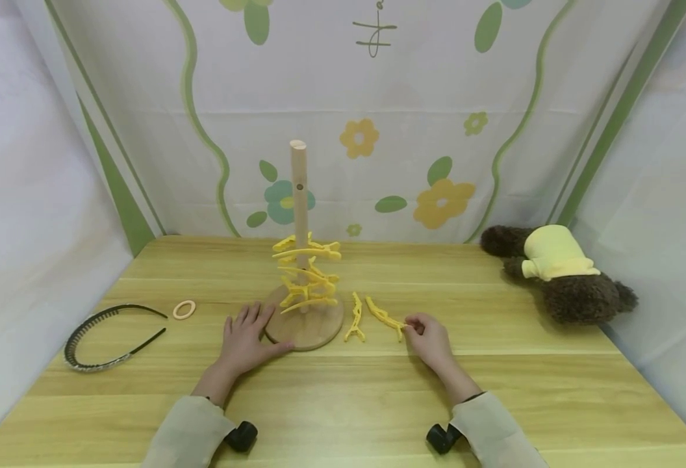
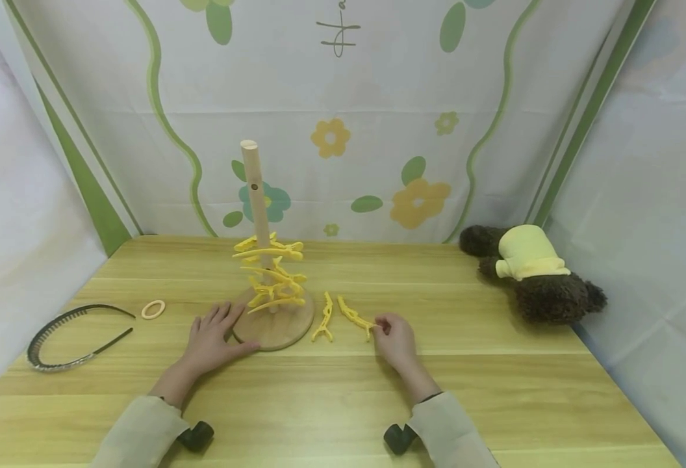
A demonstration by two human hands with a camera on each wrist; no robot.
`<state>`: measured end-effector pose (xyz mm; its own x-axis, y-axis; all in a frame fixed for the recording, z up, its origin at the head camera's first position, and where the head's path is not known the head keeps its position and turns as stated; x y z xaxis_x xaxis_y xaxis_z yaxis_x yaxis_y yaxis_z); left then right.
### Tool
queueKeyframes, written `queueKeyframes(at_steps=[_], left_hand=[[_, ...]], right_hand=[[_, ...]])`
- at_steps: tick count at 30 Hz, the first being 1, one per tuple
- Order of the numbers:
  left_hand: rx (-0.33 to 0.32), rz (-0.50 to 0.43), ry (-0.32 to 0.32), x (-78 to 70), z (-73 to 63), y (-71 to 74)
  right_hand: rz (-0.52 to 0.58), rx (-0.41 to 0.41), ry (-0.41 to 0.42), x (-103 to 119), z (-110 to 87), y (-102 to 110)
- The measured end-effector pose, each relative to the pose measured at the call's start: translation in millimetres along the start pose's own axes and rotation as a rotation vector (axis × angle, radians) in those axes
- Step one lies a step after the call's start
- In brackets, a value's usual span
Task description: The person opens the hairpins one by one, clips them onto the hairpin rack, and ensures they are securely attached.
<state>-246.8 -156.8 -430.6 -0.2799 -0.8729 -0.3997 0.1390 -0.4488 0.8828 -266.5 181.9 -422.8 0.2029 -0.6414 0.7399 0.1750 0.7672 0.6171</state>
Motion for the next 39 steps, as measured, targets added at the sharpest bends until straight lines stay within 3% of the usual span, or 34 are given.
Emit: queueKeyframes(at_steps=[5, 9, 13, 17, 21, 26, 29, 34, 39], left_hand=[[0.000, 0.000, -0.004, 0.0, 0.6, -0.1], [-0.004, 0.004, -0.013, -0.4, 1.5, 0.2], [-0.008, 0.001, -0.017, -1.1, 2.4, 0.6], [-0.005, 0.006, -0.016, -1.0, 3.0, 0.1], [-0.007, 0.005, -0.018, -0.9, 3.6, -0.4], [-0.002, -0.006, -0.020, -1.2, 4.0, -2.2], [0.000, -0.003, -0.021, -1.0, 3.7, -2.4], [-0.002, 0.000, -0.022, -0.7, 2.8, -0.3], [-0.004, -0.006, -0.018, -0.7, 2.6, 0.8]], right_hand=[[0.029, 0.065, -0.016, -6, 2.4, 4], [-0.063, 0.131, 0.028, -5, 2.1, 2], [-0.166, 0.125, 0.058, -3, 1.0, 4], [-0.200, 0.100, 0.069, -5, 1.4, 7], [-0.150, 0.097, 0.066, -9, 3.7, 11], [0.001, 0.118, 0.011, -14, 8.4, 25], [0.018, 0.150, -0.001, -12, 12.4, 37], [-0.031, 0.157, 0.116, 6, 29.9, 61], [-0.035, 0.092, 0.259, 40, 58.0, 86]])
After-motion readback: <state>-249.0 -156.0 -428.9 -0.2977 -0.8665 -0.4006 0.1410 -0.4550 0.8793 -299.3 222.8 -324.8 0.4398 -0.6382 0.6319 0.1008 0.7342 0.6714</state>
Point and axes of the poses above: each hand's wrist, its own z-axis towards the middle knuckle, its own y-axis out of the back of the hand, x = y × z, the point moved 5 cm from there along z, towards the middle knuckle, and after that the axes turned 1 degree about -y, right-handed, at the moved point
